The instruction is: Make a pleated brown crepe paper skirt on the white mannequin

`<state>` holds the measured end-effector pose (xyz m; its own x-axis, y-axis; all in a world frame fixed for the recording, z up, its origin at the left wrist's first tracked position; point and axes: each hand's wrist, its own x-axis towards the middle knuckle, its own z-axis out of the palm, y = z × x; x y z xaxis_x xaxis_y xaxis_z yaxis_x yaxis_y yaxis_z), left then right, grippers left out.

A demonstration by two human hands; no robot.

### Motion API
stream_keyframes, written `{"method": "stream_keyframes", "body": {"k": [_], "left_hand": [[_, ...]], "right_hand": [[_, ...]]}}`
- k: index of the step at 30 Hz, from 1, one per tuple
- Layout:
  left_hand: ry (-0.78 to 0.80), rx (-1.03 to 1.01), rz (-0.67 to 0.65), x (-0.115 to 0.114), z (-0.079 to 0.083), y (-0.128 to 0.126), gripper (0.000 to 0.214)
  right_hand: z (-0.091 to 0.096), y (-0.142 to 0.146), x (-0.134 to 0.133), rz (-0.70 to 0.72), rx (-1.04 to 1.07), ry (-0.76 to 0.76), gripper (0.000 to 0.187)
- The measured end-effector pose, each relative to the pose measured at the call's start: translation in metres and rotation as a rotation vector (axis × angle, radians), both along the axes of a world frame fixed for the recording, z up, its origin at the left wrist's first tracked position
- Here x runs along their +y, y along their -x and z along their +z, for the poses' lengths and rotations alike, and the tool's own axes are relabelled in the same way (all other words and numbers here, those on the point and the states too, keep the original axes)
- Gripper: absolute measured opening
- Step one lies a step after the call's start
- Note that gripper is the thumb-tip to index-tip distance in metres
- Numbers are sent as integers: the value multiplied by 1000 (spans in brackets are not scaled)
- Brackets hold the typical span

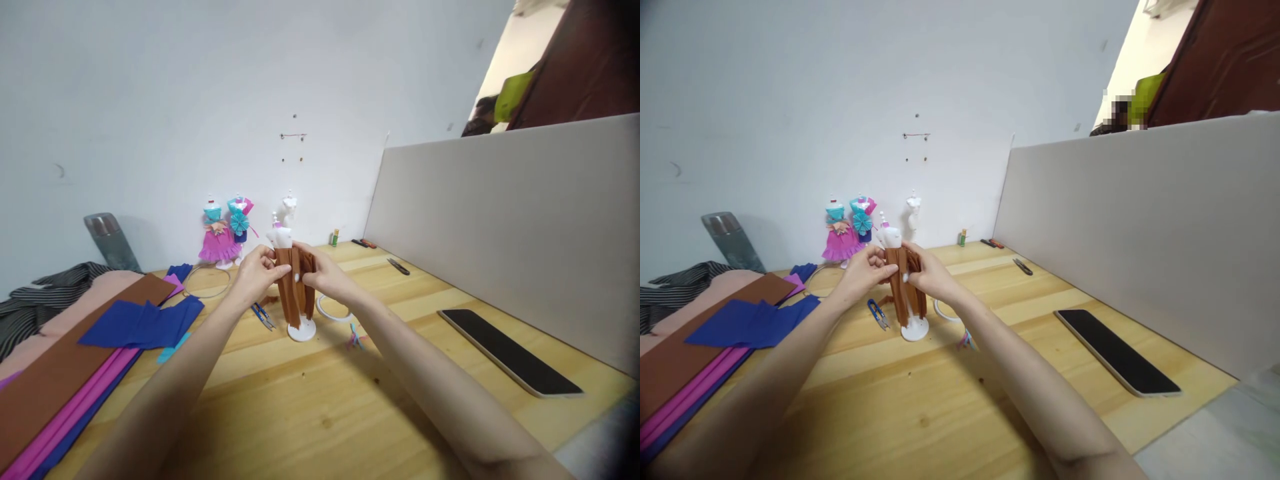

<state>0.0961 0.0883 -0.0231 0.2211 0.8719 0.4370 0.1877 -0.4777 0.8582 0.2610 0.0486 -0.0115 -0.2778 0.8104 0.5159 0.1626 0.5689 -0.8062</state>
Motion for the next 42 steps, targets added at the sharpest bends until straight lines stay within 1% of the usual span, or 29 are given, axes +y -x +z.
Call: {"method": "stream_keyframes", "body": {"k": [3, 7, 9, 12, 14, 17, 22, 26, 28, 31, 34, 37, 39, 42], "left_hand": [[-33, 26, 3, 0, 3, 1, 30], [-20, 28, -93, -4, 5, 0, 35], [4, -3, -114, -8, 5, -2, 35], [14, -62, -137, -11, 3, -5, 39], [10, -87, -150, -12, 2, -7, 43], [7, -111, -132, -12, 3, -8, 44], [15, -148, -113, -15, 5, -8, 43], [36, -161, -105, -17, 5, -9, 40], [56, -154, -96, -17, 4, -11, 37], [53, -151, -71, -15, 1, -13, 35], [56, -172, -61, -15, 0, -15, 36], [93, -219, -50, -19, 2, -15, 38], [113, -238, -40, -23, 4, -16, 38], [112, -243, -41, -26, 6, -16, 36]], "right_hand": [[1, -1, -1, 20, -18, 18, 74], [3, -3, -3, 36, -33, 22, 76], [4, -3, -3, 41, -44, 13, 74], [3, -4, -3, -12, -35, 21, 70], [3, -6, -1, -66, -29, 56, 68], [1, -10, 3, -118, -41, 105, 57], [-1, -14, 7, -150, -126, 82, 32], [1, -14, 7, -239, -84, 84, 25], [2, -14, 7, -282, -69, 58, 25], [2, -13, 6, -340, -113, -21, 28], [3, -12, 4, -355, -121, -100, 42], [7, -9, -4, -390, -139, -130, 52], [11, -6, -11, -424, -215, -147, 49], [16, -3, -21, -490, -400, -177, 32]]}}
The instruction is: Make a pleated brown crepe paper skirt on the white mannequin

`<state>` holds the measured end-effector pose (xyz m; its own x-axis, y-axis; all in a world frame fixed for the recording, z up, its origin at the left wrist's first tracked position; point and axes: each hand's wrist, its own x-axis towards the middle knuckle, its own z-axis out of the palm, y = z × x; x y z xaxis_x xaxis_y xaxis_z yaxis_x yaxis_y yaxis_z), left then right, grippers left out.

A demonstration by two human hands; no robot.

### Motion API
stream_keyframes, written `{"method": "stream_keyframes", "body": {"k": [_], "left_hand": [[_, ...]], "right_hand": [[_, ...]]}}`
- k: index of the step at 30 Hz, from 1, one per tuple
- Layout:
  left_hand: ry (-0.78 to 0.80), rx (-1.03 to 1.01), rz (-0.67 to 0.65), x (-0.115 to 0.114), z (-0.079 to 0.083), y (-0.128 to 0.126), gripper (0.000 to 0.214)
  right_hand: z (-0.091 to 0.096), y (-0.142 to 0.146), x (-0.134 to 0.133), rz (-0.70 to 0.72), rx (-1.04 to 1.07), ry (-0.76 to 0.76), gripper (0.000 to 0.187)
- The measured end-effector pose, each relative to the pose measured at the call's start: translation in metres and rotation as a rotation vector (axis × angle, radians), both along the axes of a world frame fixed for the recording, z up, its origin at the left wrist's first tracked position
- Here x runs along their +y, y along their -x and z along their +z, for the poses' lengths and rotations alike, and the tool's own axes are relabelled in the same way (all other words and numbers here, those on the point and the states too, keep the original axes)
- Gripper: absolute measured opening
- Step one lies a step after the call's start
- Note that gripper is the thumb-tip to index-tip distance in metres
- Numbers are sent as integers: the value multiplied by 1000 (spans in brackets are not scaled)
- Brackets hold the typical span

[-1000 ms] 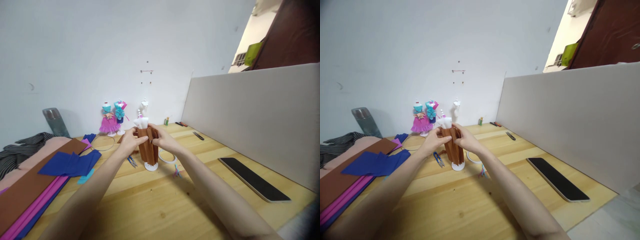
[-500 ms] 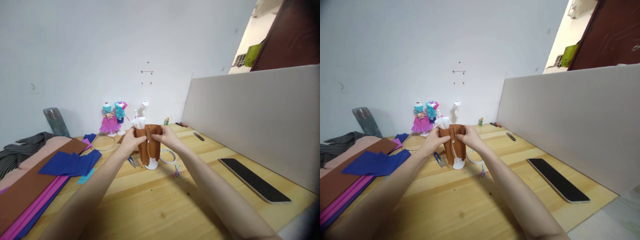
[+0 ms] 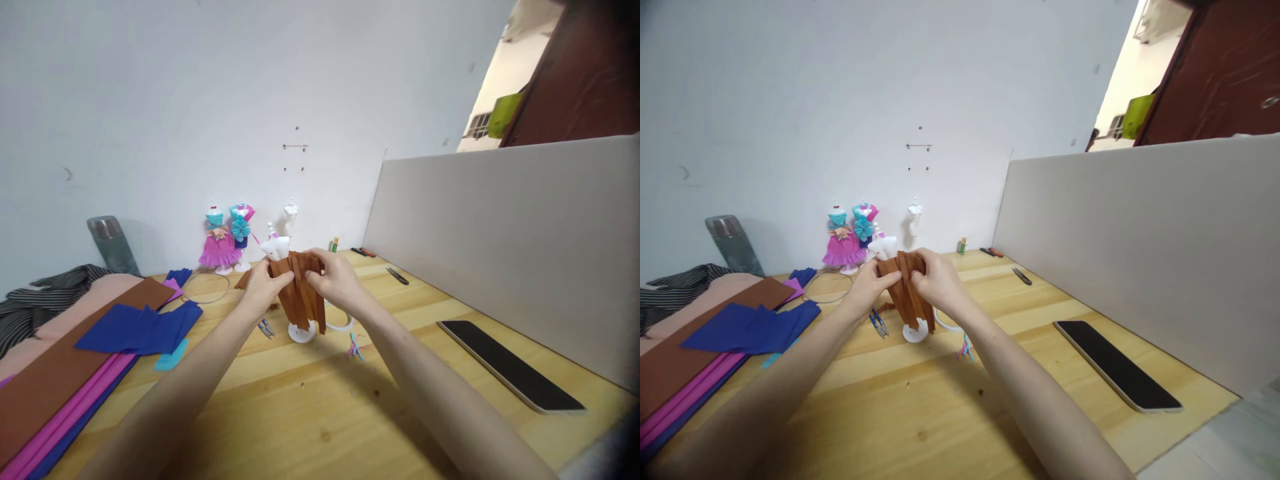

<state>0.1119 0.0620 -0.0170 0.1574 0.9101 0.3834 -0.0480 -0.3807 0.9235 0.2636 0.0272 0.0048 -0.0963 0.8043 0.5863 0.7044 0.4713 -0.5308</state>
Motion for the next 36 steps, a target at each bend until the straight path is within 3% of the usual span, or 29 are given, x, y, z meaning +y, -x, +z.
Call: {"method": "stream_keyframes", "body": {"k": [4, 12, 22, 32, 36], "left_hand": [[-28, 47, 13, 1, -1, 0, 32], [-91, 100, 59, 4, -6, -3, 30], [-129, 124, 35, -2, -3, -4, 33], [-96, 142, 115, 0, -7, -4, 29], [-111, 175, 119, 0, -8, -5, 29]], "right_hand": [[4, 2, -7, -122, -166, -33, 21], [7, 7, -16, -169, -240, -69, 19], [6, 12, -18, -94, -244, -50, 16], [8, 6, -17, -195, -189, -104, 20], [8, 11, -20, -142, -126, -64, 16]]}}
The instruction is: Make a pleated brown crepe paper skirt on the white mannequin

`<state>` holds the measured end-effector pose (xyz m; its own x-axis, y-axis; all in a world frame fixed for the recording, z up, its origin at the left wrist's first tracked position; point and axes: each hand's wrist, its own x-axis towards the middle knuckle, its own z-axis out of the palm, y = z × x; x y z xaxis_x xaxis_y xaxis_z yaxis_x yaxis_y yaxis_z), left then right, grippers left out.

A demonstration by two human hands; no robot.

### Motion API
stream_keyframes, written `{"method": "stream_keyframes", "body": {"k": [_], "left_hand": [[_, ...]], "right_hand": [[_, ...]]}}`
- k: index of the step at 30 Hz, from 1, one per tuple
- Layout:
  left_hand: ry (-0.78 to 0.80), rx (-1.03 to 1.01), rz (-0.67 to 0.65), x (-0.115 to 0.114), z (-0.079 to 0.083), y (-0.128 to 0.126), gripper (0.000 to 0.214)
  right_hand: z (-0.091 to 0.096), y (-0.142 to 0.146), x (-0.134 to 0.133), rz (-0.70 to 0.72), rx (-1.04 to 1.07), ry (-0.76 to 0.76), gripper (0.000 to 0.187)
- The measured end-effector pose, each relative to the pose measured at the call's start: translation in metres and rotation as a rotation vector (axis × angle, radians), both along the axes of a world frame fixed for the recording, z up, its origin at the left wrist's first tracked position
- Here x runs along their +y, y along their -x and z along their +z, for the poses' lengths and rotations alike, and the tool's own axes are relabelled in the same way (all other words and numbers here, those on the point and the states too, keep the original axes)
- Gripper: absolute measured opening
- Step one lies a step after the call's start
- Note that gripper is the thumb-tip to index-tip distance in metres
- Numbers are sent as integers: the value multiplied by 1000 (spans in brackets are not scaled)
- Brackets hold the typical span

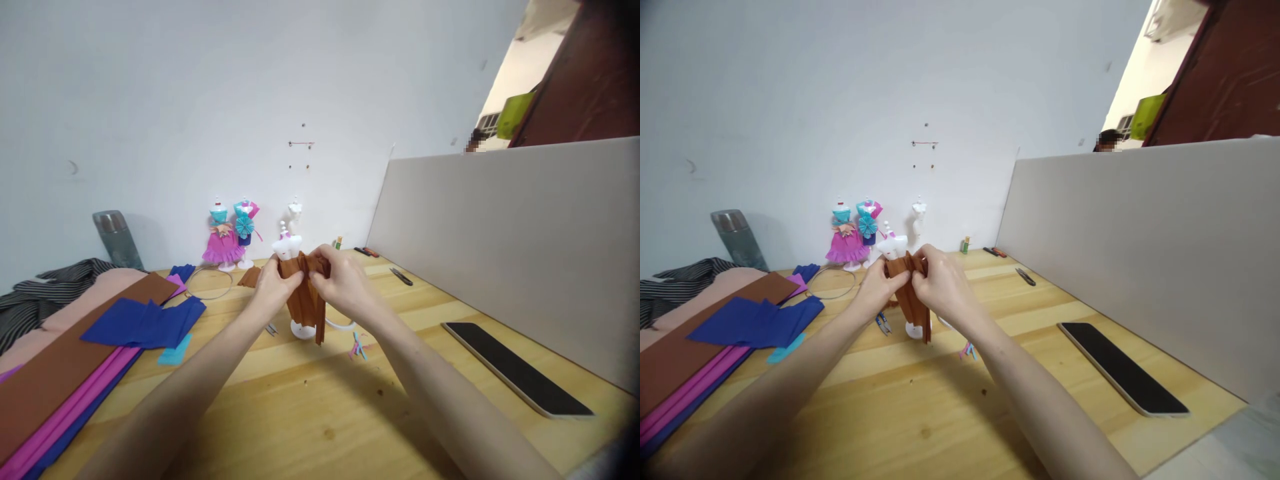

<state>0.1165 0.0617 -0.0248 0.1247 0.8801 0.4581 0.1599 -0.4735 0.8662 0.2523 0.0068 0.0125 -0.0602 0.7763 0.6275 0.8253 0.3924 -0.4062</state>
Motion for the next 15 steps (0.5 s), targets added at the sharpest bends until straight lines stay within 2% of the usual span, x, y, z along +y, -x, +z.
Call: {"method": "stream_keyframes", "body": {"k": [5, 9, 15], "left_hand": [[12, 34, 11, -1, 0, 0, 29], [10, -14, -24, 2, -1, 0, 31], [30, -86, -123, 0, 4, 1, 29]], "right_hand": [[-1, 8, -3, 45, 52, 66, 9], [1, 9, -5, 115, 96, 87, 10], [4, 1, -5, 259, 166, 144, 27]]}}
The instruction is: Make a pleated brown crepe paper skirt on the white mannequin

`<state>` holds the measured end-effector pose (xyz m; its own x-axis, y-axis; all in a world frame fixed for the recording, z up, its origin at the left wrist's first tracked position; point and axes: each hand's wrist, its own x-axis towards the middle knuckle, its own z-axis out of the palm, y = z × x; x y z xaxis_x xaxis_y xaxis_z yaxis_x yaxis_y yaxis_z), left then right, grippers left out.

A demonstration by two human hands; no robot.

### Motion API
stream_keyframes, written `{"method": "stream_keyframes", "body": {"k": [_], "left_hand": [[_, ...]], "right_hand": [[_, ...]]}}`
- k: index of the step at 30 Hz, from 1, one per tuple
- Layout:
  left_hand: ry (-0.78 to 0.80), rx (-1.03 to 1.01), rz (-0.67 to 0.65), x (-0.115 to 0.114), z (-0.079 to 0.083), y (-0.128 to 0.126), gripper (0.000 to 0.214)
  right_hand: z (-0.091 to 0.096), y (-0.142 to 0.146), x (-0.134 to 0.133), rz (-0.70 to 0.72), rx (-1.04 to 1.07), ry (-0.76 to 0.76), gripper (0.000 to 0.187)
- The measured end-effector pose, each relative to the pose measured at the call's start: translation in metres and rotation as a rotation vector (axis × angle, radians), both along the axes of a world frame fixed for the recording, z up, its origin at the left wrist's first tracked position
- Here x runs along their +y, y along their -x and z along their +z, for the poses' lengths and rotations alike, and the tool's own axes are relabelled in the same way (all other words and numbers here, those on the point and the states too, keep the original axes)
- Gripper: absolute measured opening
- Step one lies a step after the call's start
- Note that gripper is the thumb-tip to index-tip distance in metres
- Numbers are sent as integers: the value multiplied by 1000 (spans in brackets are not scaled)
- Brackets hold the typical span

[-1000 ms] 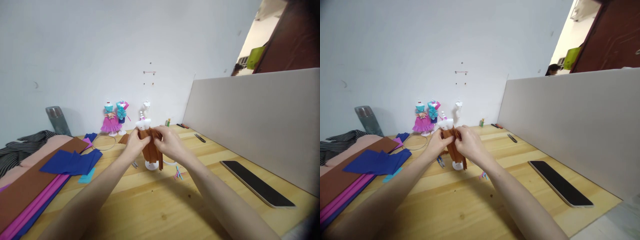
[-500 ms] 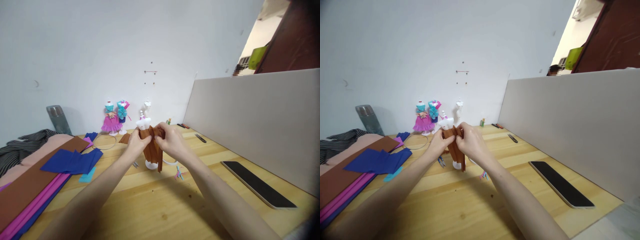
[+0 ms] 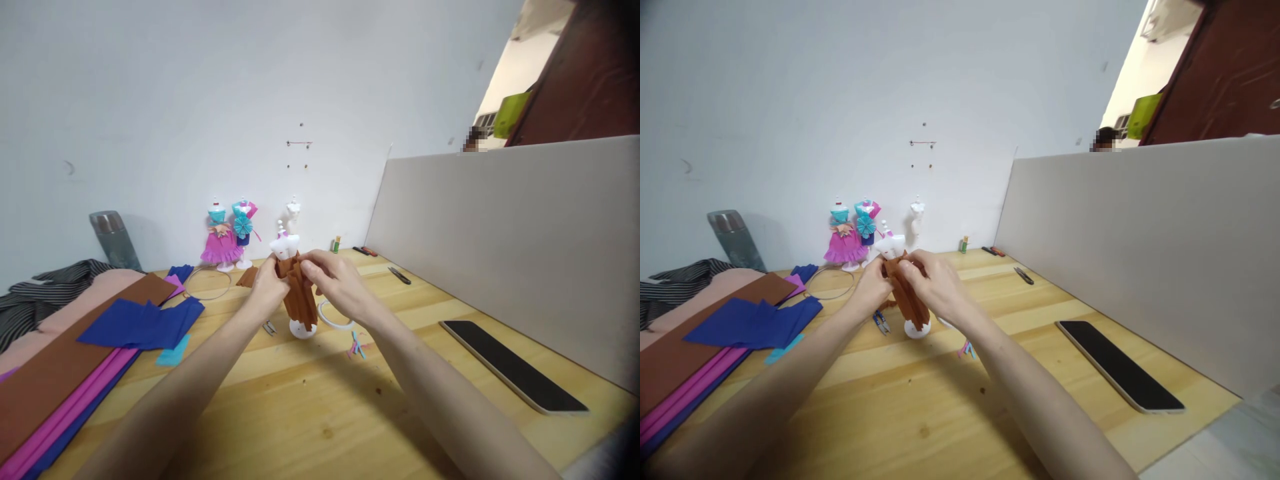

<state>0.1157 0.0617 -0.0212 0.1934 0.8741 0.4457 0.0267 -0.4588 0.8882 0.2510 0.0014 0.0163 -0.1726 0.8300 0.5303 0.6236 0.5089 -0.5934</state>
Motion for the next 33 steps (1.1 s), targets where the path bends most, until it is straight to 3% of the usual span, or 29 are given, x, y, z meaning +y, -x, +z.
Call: {"method": "stream_keyframes", "body": {"k": [6, 13, 20, 27, 33], "left_hand": [[3, 48, -48, -2, 8, 3, 36], [40, -33, -255, 0, 5, 7, 43], [-23, 79, -247, 0, 3, 6, 59], [-95, 75, -212, 7, 1, 6, 36], [-8, -47, -283, 11, 6, 14, 40]], "right_hand": [[-9, -6, 17, -54, 62, -5, 21], [-17, -6, 27, -177, 85, -65, 10], [-16, -3, 30, -306, 52, -112, 5], [-14, -4, 26, -215, 111, -57, 8], [-12, -19, 33, -154, 144, -46, 15]]}}
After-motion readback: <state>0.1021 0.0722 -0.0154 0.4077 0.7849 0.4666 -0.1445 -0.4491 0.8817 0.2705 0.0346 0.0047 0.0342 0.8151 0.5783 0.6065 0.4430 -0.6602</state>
